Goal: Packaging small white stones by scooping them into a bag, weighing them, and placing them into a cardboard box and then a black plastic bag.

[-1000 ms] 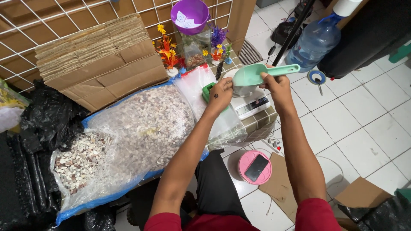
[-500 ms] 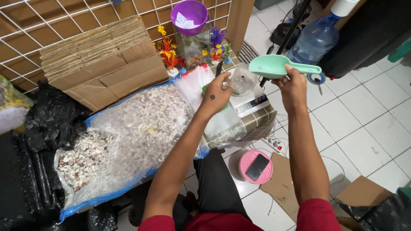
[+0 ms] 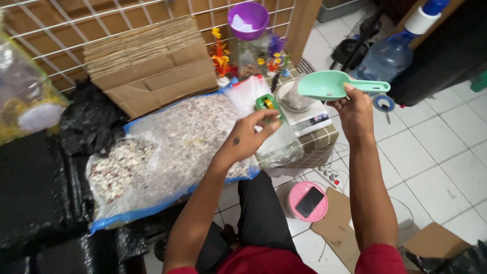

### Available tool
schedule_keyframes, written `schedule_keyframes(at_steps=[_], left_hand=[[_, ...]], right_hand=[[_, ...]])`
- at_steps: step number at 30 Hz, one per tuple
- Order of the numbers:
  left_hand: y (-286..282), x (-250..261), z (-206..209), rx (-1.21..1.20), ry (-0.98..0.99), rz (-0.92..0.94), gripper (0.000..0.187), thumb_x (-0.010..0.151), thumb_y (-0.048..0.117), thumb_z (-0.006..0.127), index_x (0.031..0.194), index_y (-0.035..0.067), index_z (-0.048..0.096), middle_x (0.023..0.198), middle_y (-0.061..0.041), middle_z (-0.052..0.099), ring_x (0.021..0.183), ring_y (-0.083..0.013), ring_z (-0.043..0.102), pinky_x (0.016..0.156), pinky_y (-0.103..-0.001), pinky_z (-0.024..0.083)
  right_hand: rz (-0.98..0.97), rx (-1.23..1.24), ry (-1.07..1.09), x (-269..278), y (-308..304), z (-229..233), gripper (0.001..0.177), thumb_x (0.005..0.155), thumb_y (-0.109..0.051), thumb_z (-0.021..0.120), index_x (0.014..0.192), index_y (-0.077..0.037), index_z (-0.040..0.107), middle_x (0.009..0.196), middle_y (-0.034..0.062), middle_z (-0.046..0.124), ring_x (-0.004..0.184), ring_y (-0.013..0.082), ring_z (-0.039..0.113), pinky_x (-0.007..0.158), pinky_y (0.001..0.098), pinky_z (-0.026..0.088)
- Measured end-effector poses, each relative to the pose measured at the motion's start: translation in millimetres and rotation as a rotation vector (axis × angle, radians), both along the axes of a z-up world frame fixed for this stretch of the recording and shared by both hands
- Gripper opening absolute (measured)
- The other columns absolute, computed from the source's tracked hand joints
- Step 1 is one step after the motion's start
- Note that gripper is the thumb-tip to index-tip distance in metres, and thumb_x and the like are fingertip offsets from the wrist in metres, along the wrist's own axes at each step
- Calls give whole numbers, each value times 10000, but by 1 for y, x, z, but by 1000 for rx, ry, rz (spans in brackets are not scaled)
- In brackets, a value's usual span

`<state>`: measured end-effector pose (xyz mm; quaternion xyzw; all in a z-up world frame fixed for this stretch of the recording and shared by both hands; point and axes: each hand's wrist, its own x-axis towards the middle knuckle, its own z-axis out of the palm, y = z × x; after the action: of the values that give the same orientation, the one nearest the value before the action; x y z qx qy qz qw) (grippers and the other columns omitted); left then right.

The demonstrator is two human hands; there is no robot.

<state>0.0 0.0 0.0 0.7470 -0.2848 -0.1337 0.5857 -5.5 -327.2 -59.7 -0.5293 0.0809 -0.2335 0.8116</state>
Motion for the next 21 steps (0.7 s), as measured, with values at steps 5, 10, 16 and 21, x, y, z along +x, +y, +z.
schedule_keyframes(at_steps=[5, 10, 16, 21], left_hand=[[52, -70, 34, -149, -103, -55, 372, 982, 303, 614, 1311, 150, 696, 1115, -167, 750, 1022, -298, 727, 866, -411, 569], [113, -138, 61, -577, 39, -505, 470, 945, 11, 671, 1396, 62, 548, 1390, -39, 610, 1263, -194, 625, 1154, -354, 527], [163, -172, 53, -527, -94, -64, 390, 922, 85, 644, 1308, 59, 592, 1304, -61, 646, 1168, -212, 656, 1072, -350, 542], [189, -190, 49, -471, -200, 222, 342, 903, 147, 622, 1234, 57, 628, 1232, -79, 676, 1088, -227, 681, 1004, -346, 554]], right_hand=[[128, -1, 11, 9, 52, -10, 305, 992, -179, 642, 1226, 0, 561, 1079, 83, 673, 854, 223, 769, 801, 372, 684], [330, -144, 10, 29, 134, -22, 339, 1000, -161, 607, 1260, 52, 567, 1026, 97, 655, 870, 179, 695, 822, 320, 603], [459, -445, -40, 52, 261, -38, 464, 1025, -221, 668, 1404, 17, 546, 1185, 116, 615, 1022, 206, 647, 883, 386, 588], [575, -801, -371, 46, 363, -12, 490, 966, -27, 720, 1413, 35, 528, 1320, 284, 572, 1242, 472, 580, 967, 572, 527]])
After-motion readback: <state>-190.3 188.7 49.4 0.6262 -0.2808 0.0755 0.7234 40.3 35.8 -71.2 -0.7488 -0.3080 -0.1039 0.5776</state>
